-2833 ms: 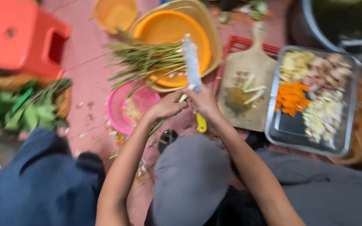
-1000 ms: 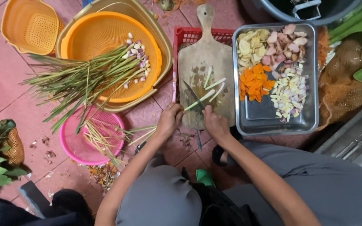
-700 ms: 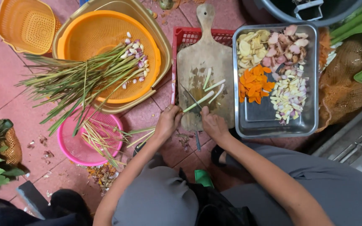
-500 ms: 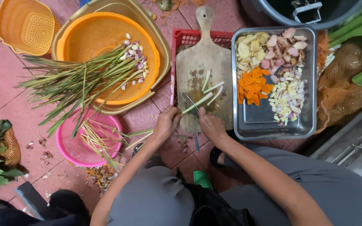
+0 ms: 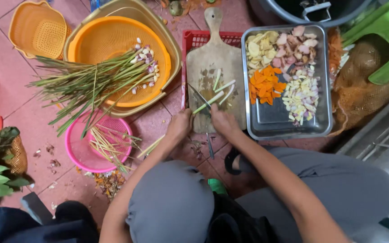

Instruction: Cutting and preparing lemongrass stalks on a wooden cutting board for cooking.

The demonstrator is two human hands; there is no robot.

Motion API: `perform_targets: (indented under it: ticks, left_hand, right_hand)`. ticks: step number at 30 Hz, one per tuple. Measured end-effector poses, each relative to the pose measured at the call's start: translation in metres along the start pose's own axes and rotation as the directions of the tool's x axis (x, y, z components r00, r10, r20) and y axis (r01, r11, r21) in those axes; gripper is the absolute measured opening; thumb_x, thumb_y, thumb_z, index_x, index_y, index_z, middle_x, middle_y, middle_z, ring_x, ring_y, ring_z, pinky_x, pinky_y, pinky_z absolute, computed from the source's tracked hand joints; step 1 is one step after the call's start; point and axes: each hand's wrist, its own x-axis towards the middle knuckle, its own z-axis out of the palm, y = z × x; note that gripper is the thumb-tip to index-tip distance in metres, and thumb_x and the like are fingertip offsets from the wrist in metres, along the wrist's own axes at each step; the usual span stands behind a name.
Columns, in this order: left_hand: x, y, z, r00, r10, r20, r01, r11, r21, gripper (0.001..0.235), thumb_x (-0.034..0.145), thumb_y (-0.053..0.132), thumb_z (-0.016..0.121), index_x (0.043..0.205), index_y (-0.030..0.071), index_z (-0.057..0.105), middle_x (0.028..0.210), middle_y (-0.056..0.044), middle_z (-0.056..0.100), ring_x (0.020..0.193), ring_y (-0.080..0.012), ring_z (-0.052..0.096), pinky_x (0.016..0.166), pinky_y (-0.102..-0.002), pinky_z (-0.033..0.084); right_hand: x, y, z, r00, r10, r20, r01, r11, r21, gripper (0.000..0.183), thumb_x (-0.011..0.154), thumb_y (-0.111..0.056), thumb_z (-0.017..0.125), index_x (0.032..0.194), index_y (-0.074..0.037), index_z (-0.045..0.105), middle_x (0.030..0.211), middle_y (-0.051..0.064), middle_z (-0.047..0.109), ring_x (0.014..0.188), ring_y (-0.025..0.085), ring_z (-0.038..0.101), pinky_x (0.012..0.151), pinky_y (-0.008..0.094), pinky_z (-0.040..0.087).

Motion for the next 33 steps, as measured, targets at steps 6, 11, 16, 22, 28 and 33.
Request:
perform_targets:
  ticks: [6,11,16,22,28,33]
  left_hand:
    - [-0.010,-0.001,0.003,0.999,0.004,0.042,-0.007,0.998,0.062,0.028,0.101,0.026,0.058,0.091,0.002,0.067,0.086,-0.029,0.069,0.082,-0.0517,0.067,0.073,-0.060,0.053]
    - [-0.004,-0.019,0.011,0.996,-0.019,0.089,0.019,1.000,-0.002,0.029,0.099,0.028,0.060,0.094,0.002,0.071,0.085,-0.030,0.069,0.086,-0.0499,0.067,0.077,-0.058,0.053]
    - [0.010,-0.049,0.033,0.988,-0.059,0.146,0.090,0.972,-0.216,0.029,0.097,0.026,0.059,0.089,0.003,0.074,0.081,-0.021,0.073,0.077,-0.0372,0.072,0.074,-0.046,0.055]
    - [0.006,-0.046,0.031,0.925,-0.218,0.311,0.330,0.867,-0.375,0.036,0.099,0.032,0.061,0.082,0.004,0.075,0.066,-0.008,0.066,0.061,-0.0166,0.059,0.061,-0.037,0.049]
    - [-0.016,-0.044,-0.037,0.906,-0.227,0.357,0.359,0.859,-0.364,0.028,0.099,0.026,0.057,0.090,0.006,0.074,0.065,-0.004,0.064,0.058,-0.0141,0.057,0.054,-0.034,0.047]
    - [-0.076,-0.077,-0.114,0.958,-0.248,0.142,0.263,0.568,-0.780,0.024,0.107,0.018,0.048,0.111,0.003,0.067,0.076,-0.003,0.062,0.064,-0.0134,0.060,0.058,-0.027,0.051]
  right_hand:
    - [-0.029,-0.013,-0.029,0.990,0.077,0.116,-0.074,0.997,-0.030,0.029,0.108,-0.037,0.040,0.110,-0.008,0.042,0.079,0.029,0.070,0.075,0.053,0.067,0.066,0.065,0.051]
    - [-0.033,-0.020,-0.033,0.995,0.061,0.082,-0.057,0.997,-0.044,0.028,0.108,-0.034,0.041,0.108,-0.007,0.042,0.078,0.028,0.070,0.073,0.052,0.068,0.063,0.064,0.052]
    - [-0.016,-0.021,-0.016,0.997,0.076,0.031,-0.076,0.997,-0.012,0.027,0.108,-0.033,0.043,0.107,-0.006,0.044,0.073,0.024,0.070,0.069,0.050,0.068,0.058,0.064,0.051]
    - [-0.012,-0.004,0.029,0.998,0.058,-0.037,-0.062,0.990,-0.130,0.025,0.108,-0.031,0.043,0.104,-0.006,0.047,0.073,0.022,0.070,0.065,0.043,0.070,0.054,0.057,0.053]
    - [0.002,0.002,0.029,0.994,-0.025,-0.109,0.004,0.982,-0.186,0.014,0.107,-0.014,0.037,0.106,-0.005,0.047,0.086,0.026,0.070,0.070,0.044,0.071,0.058,0.053,0.057]
    - [-0.008,-0.032,-0.030,0.999,0.043,0.031,-0.043,0.999,-0.022,0.029,0.109,-0.034,0.043,0.107,-0.005,0.047,0.072,0.027,0.069,0.068,0.048,0.069,0.058,0.061,0.051]
